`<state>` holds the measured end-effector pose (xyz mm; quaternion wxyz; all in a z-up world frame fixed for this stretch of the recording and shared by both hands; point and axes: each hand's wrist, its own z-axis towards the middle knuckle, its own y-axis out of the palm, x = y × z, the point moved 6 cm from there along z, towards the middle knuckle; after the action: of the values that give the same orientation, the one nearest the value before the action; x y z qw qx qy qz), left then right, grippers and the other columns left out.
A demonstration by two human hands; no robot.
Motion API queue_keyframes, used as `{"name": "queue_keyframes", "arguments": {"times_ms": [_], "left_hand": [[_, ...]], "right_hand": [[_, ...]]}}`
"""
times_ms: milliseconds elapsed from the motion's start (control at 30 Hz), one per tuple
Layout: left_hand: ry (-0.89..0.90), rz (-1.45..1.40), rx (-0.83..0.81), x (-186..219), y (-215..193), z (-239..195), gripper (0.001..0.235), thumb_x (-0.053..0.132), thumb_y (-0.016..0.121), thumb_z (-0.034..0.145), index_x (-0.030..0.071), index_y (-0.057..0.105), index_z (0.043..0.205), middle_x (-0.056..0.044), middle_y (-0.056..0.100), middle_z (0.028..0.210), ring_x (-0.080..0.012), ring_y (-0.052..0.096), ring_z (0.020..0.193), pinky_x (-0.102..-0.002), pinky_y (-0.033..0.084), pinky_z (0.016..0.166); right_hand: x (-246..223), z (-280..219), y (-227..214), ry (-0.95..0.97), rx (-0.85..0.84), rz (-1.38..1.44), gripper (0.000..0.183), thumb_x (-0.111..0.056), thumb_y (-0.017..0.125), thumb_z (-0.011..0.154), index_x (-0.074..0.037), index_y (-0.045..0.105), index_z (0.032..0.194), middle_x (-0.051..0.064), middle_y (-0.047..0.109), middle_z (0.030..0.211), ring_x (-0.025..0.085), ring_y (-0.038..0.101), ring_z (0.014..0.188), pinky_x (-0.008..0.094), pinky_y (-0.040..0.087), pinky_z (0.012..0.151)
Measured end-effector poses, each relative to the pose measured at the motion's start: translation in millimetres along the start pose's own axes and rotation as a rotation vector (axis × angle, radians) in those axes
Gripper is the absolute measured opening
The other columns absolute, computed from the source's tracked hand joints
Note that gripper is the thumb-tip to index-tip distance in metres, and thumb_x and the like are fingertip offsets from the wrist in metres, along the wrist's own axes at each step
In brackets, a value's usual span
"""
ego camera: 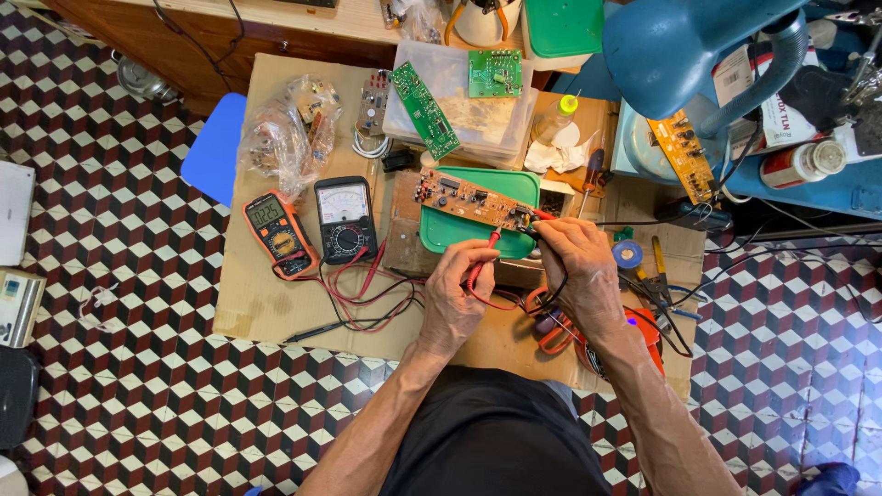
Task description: The person uses a multimeter to test various points on a green circuit board. They hold the board with one hand and touch the multimeter probes to different components and solder points while observing the readings on the multimeter display.
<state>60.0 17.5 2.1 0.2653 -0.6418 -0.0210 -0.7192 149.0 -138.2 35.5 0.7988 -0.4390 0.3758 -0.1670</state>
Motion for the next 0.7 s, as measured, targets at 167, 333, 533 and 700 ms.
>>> {"name": "queue_keyframes", "arguments": {"times_ms": [167,333,533,700], "left_hand": [[0.02,0.006,0.005,1.6,-1.4,0.0,0.013,0.008,0.064,0.098,0.003,0.068,0.109,-0.013,0.069,0.116,-0.0267,0.072,0.1,-0.035,0.061,0.086],[0.029,0.005,0.01,3.6,-2.0,-0.3,0.012,0.007,0.064,0.098,0.002,0.068,0.108,-0.013,0.069,0.116,-0.0272,0.072,0.101,-0.036,0.061,0.087],[0.022,-0.012,-0.004,5.2,-1.4,-0.5,0.013,0.007,0.064,0.097,0.002,0.068,0.108,-0.013,0.069,0.117,-0.0271,0.072,0.102,-0.036,0.061,0.087],[0.02,0.006,0.005,4.3,-0.8,0.1,0.014,0.007,0.064,0.097,0.003,0.068,0.109,-0.014,0.069,0.118,-0.0274,0.071,0.103,-0.036,0.06,0.088]], "right_hand": [[-1.3,0.9,-1.1,0.006,-0.007,0.003,0.027,-0.005,0.071,0.092,-0.001,0.071,0.119,0.013,0.073,0.114,0.031,0.065,0.112,0.042,0.048,0.095],[-0.4,0.9,-0.6,0.001,-0.007,0.008,0.027,-0.005,0.071,0.092,-0.001,0.071,0.12,0.013,0.073,0.114,0.031,0.065,0.113,0.043,0.048,0.096],[-0.2,0.7,-0.4,-0.001,-0.004,0.001,0.028,-0.005,0.071,0.091,-0.001,0.071,0.119,0.013,0.073,0.114,0.032,0.065,0.113,0.043,0.048,0.096],[-0.4,0.8,-0.6,0.0,-0.005,0.013,0.028,-0.005,0.071,0.092,-0.001,0.071,0.119,0.014,0.072,0.114,0.032,0.065,0.113,0.043,0.049,0.098]]}}
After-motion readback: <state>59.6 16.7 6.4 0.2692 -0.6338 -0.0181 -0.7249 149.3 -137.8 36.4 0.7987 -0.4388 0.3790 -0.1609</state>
